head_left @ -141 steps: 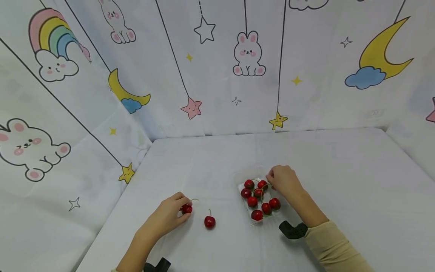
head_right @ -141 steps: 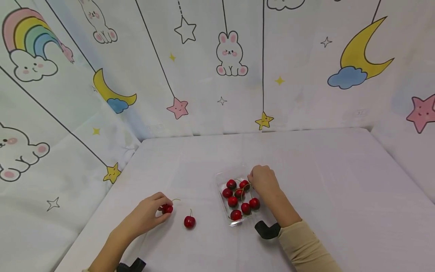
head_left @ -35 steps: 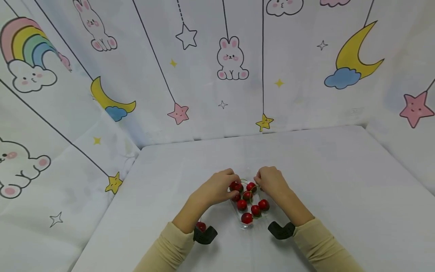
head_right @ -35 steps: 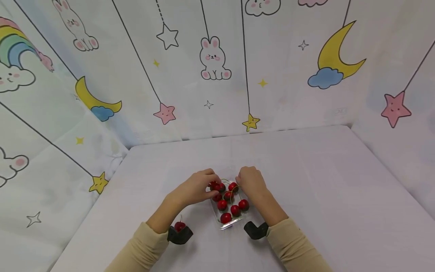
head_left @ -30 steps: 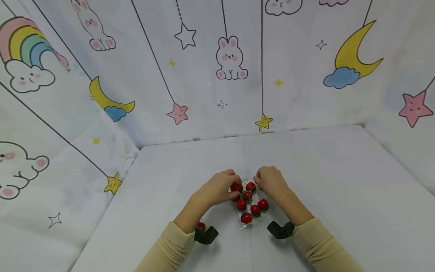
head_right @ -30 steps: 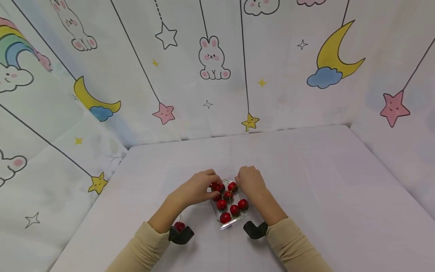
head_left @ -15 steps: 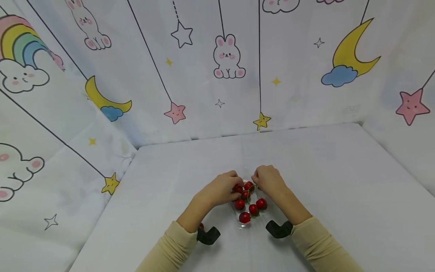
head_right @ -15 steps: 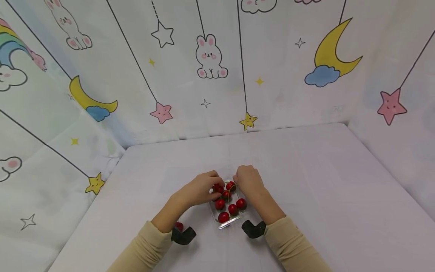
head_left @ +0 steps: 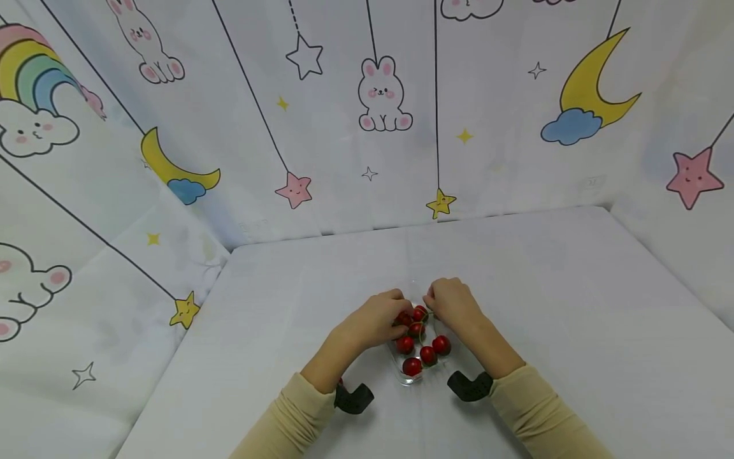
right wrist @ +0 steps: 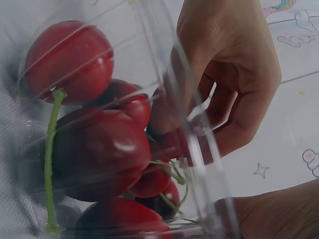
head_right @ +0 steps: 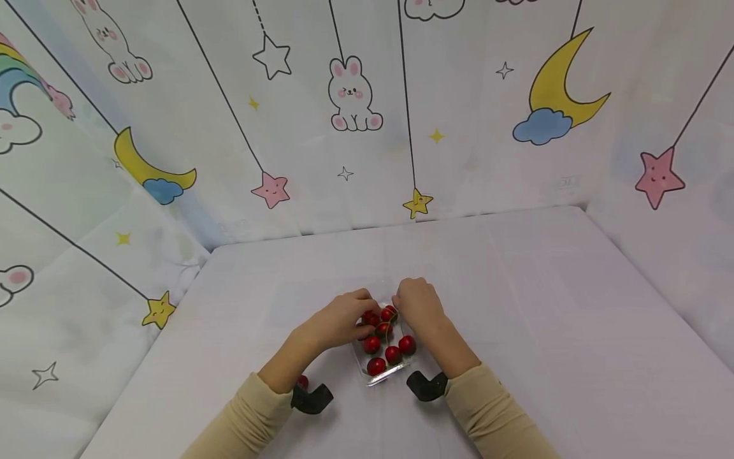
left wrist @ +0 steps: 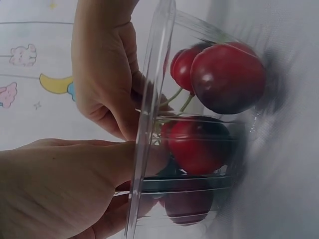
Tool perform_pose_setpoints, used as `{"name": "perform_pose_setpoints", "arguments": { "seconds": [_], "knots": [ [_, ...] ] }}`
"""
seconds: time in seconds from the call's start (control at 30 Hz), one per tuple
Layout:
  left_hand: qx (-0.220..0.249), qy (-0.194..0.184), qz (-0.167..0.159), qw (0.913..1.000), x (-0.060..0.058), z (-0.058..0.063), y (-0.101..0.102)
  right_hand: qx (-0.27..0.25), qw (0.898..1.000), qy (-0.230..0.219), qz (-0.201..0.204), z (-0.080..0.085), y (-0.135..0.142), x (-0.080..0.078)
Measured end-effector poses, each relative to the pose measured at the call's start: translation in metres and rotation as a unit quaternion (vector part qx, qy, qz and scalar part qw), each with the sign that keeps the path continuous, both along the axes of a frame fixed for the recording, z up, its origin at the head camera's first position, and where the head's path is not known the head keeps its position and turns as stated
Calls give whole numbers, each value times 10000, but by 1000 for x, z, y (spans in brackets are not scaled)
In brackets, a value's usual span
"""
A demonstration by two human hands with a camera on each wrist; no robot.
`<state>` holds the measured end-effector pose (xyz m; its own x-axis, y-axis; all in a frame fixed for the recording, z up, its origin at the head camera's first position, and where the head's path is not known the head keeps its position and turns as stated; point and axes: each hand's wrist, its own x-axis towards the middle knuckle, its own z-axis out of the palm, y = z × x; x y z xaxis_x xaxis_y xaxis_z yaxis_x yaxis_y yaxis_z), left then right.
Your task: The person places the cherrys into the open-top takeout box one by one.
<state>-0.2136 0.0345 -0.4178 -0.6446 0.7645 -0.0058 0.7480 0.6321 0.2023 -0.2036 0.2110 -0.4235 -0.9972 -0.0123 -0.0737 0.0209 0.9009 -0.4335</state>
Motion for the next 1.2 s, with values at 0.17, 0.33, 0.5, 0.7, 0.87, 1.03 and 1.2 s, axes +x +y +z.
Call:
{"name": "perform_pose_setpoints", "arguments": {
  "seconds": [0.17, 0.33, 0.5, 0.7, 0.87, 1.03, 1.2],
  "knots": [
    [-61, 96, -50, 9999, 0, -2, 3, -8, 10000, 48, 25, 0, 1, 0],
    [-95, 74, -73, 9999, 1, -3, 5, -17, 9999, 98, 70, 0, 2, 0],
    [-107, 100, -100, 9998, 3, -3, 7, 0, 9999, 137, 99, -1, 2, 0],
    [-231, 145, -127, 9995, 4, -5, 8, -5, 9998, 182, 113, 0, 2, 1],
    [-232, 207, -188, 9993, 2, -9, 9, 3, 9998, 177, 112, 0, 2, 1],
    [-179, 266, -303, 9990, 1, -12, 9, -28, 9998, 167, 127, 0, 2, 2],
    [-129, 211, -314, 9992, 1, -15, 9, -66, 9998, 156, 122, 1, 2, 2]
  ]
}}
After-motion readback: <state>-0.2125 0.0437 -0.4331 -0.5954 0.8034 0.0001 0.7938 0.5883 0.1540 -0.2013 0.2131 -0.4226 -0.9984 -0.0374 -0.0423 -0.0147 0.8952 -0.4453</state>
